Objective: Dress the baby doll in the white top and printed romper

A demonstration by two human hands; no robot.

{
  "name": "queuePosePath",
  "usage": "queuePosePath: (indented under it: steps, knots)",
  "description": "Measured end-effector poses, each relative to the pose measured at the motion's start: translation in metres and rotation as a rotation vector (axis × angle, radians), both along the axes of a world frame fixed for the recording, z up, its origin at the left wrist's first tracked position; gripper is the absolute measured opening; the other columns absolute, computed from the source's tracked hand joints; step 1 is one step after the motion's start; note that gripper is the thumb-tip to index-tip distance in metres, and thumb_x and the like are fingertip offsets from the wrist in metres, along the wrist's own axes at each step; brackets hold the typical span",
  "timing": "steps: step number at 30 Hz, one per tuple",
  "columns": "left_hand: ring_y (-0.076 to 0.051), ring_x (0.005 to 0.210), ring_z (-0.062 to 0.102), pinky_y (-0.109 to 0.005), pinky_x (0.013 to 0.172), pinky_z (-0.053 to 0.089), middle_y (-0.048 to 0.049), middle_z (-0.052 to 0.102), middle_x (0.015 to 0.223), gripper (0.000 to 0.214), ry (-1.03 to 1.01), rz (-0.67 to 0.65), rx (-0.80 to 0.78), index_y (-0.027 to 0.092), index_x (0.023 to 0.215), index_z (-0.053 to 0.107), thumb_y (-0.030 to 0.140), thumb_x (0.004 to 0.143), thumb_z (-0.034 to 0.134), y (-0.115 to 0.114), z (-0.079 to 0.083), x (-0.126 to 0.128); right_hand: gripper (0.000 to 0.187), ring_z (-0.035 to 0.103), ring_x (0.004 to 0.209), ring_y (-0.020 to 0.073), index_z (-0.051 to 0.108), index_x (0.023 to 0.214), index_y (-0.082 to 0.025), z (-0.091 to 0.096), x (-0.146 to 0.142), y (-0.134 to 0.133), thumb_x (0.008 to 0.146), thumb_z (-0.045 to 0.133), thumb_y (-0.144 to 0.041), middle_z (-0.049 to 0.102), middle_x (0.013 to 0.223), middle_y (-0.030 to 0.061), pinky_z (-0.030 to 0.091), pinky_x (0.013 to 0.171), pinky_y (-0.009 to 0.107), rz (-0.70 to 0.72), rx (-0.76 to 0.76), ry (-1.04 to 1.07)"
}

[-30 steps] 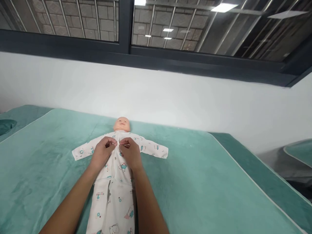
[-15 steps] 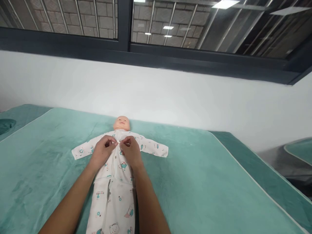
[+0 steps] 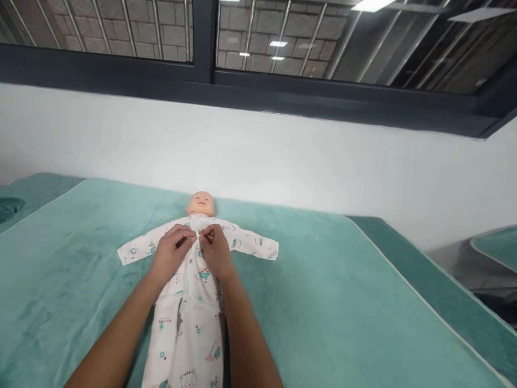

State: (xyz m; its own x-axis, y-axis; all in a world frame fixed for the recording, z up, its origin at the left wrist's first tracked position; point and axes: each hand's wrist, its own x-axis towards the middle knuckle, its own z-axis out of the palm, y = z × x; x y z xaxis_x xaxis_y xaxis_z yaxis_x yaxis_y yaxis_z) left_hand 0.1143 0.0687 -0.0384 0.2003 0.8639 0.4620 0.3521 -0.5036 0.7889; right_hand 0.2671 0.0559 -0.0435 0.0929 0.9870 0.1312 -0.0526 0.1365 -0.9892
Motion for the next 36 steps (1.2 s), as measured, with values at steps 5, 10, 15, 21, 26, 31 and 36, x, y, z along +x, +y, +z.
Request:
queuePosePath:
  steps: [5,10,15,21,26,31,36]
  knots:
    - [-0.015,0.075,0.058,-0.030,0.072,0.045,-0.0036,0.067,0.098,0.012,0.013,-0.034,-0.059,0.022,0.088,0.073,0.027,0.091,0.063,0.001,0.004,-0.001,0.022,0.045,0.048,0.0059,0.045,0.087,-0.024,-0.001,-0.001,0.000,0.077,0.063,-0.032,0.060,0.082,-0.0062,0.037,0.046,0.023,0.000,-0.006,0.022]
    - [-0.017,0.084,0.059,-0.030,0.077,0.045,-0.0039,0.066,0.095,0.015,-0.053,-0.039,-0.139,0.021,0.083,0.070,0.028,0.091,0.061,0.000,0.012,-0.001,0.017,0.047,0.050,0.0077,0.050,0.084,-0.023,0.008,0.000,-0.006,0.079,0.064,-0.033,0.057,0.071,-0.0070,0.037,0.049,0.023,0.021,-0.027,-0.039]
    - [-0.016,0.083,0.058,-0.030,0.078,0.046,-0.0043,0.066,0.101,0.013,-0.083,-0.023,-0.172,0.022,0.090,0.072,0.029,0.088,0.062,-0.002,0.012,-0.005,0.015,0.045,0.046,0.0103,0.058,0.083,-0.023,0.016,0.002,-0.010,0.078,0.065,-0.035,0.048,0.050,-0.0091,0.034,0.050,0.023,0.039,-0.075,-0.134]
    - [-0.017,0.087,0.061,-0.031,0.079,0.047,-0.0045,0.066,0.107,0.017,-0.036,-0.093,-0.215,0.024,0.096,0.074,0.027,0.088,0.060,0.002,0.011,-0.016,0.014,0.044,0.051,0.0124,0.057,0.082,-0.024,0.022,0.001,-0.017,0.078,0.064,-0.035,0.046,0.055,-0.0074,0.034,0.051,0.026,-0.003,-0.042,-0.244]
    - [-0.016,0.085,0.059,-0.030,0.078,0.046,-0.0038,0.064,0.104,0.016,-0.046,-0.086,-0.247,0.023,0.090,0.073,0.019,0.079,0.064,0.003,0.011,-0.013,0.020,0.050,0.064,0.0138,0.055,0.075,-0.023,0.027,-0.003,-0.027,0.077,0.072,-0.035,0.058,0.078,-0.0007,0.039,0.060,0.028,-0.089,0.070,-0.515]
    - [-0.014,0.077,0.055,-0.030,0.076,0.045,-0.0030,0.063,0.098,0.011,-0.072,-0.048,-0.229,0.022,0.084,0.073,0.022,0.082,0.062,0.004,0.010,-0.006,0.013,0.052,0.066,0.0161,0.056,0.078,-0.024,0.021,-0.011,-0.026,0.079,0.067,-0.031,0.061,0.077,0.0002,0.038,0.062,0.029,-0.158,0.060,-0.602]
    - [-0.014,0.076,0.052,-0.028,0.074,0.043,-0.0020,0.062,0.092,0.012,-0.128,-0.053,-0.240,0.021,0.084,0.071,0.030,0.087,0.063,0.003,0.011,-0.007,0.014,0.048,0.064,0.0159,0.058,0.070,-0.023,0.015,-0.012,-0.019,0.083,0.059,-0.028,0.058,0.068,-0.0010,0.036,0.063,0.029,-0.215,0.074,-0.565]
